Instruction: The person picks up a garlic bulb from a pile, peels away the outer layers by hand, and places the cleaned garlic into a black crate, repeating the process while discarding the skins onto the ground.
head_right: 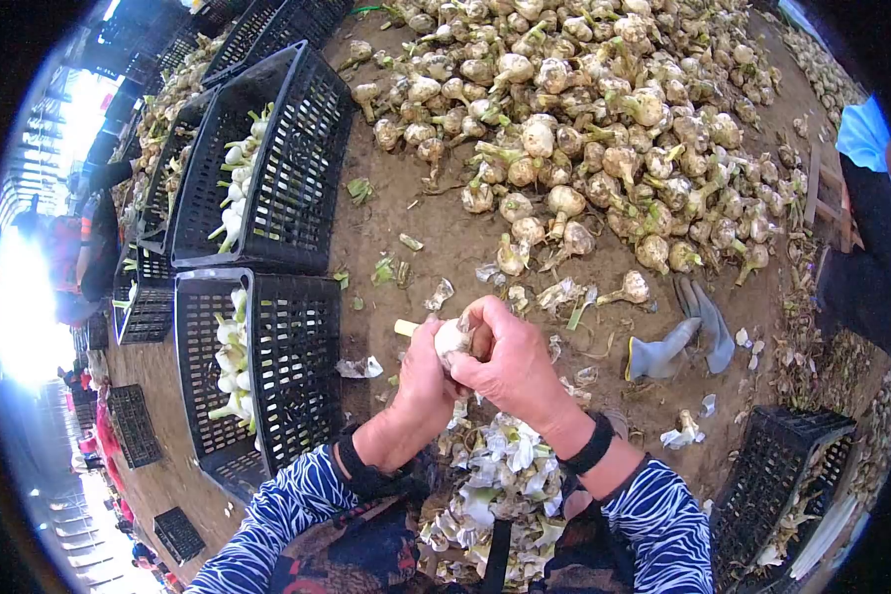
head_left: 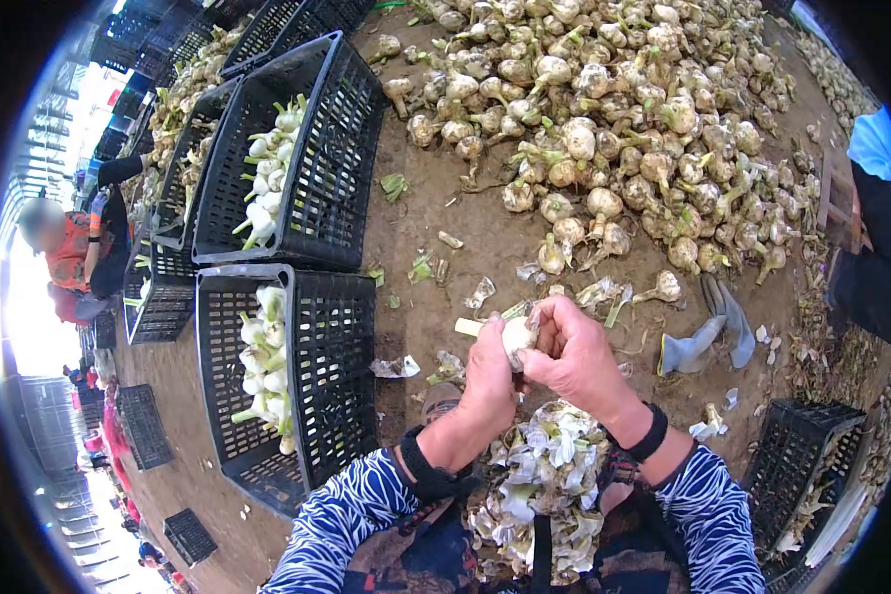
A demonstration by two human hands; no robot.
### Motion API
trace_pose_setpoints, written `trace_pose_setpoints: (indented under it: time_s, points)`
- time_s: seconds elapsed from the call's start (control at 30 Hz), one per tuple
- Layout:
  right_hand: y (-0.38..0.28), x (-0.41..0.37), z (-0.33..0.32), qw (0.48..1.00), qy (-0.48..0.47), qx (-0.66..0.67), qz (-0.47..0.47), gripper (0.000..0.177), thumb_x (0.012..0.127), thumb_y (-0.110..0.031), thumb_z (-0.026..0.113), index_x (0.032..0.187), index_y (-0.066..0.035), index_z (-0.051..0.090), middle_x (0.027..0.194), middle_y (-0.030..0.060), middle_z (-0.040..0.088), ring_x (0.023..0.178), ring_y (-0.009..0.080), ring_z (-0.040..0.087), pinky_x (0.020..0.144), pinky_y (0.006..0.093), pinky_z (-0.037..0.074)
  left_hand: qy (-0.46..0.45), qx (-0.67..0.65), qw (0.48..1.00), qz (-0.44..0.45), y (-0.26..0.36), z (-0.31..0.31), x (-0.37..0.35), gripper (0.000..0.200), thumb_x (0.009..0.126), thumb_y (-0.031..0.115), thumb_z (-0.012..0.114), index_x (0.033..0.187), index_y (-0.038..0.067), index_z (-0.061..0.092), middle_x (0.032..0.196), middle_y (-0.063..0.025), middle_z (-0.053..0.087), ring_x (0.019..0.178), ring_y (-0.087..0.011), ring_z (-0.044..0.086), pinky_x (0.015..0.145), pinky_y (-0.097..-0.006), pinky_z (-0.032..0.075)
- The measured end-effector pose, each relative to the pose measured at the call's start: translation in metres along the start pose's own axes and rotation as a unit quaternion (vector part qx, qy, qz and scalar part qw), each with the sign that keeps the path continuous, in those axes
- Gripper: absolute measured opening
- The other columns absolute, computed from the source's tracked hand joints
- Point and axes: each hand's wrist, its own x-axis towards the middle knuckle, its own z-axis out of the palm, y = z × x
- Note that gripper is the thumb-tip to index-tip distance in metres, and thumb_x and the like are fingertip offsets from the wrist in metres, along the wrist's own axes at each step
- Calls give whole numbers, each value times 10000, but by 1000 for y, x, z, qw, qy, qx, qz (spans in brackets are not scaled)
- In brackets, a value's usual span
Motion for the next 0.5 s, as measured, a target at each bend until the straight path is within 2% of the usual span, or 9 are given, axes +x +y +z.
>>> trace_pose_setpoints:
  time_s: [0.03,0.1,0.13,0.2,0.27,0.37,0.43,0.5]
  points:
    - [5,0,2,1000,-1,1,0,271,728,-81,675,951,-8,541,695,7,565,567,60,487,520,230,417,3,28,999,37,-1,-2,0,400,947,417,313,911,101,556,670,-9,560,505,-142,507,415,-275,365]
    - [14,-1,4,993,-21,113,1,256,741,-54,654,958,-10,526,682,-3,548,555,57,484,514,220,418,-13,39,999,31,0,-7,-5,399,950,411,309,912,99,555,670,-8,561,508,-141,507,418,-269,366]
    - [13,-2,2,993,-21,112,1,256,741,-54,654,958,-10,526,682,-3,548,555,57,484,514,220,418,-32,49,998,27,0,-8,-6,399,954,405,305,914,97,554,671,-8,562,512,-139,506,421,-264,368]
    - [4,-4,-4,966,-71,231,92,250,763,-41,647,970,-8,511,678,-16,526,570,45,498,515,207,429,-30,38,998,29,-1,-7,-6,417,961,413,304,923,95,571,659,-3,549,493,-116,484,406,-250,353]
    - [-6,-6,-5,968,-79,226,78,238,776,-33,642,969,-7,506,686,-13,530,577,45,509,513,205,434,-26,28,999,30,-1,-6,-8,435,968,420,302,933,93,587,646,2,536,475,-94,462,390,-236,338]
    - [-3,-7,1,981,-60,180,37,217,797,-24,640,959,-6,497,690,2,552,572,55,532,504,209,439,-18,4,998,55,1,-2,-10,416,961,396,302,931,78,568,652,-13,567,485,-135,504,426,-255,378]
    - [-5,-7,-1,962,-77,249,81,182,805,-7,607,951,-11,497,678,7,562,546,59,532,484,205,426,-23,62,995,69,-2,-10,-8,430,960,401,299,955,69,574,673,-26,585,502,-139,522,432,-262,389]
    - [6,-6,-5,958,-87,254,96,161,811,-6,581,947,-15,495,658,3,555,527,62,531,465,206,413,-28,75,995,65,-2,-15,-9,437,958,409,303,962,69,576,698,-37,603,513,-158,537,440,-275,404]
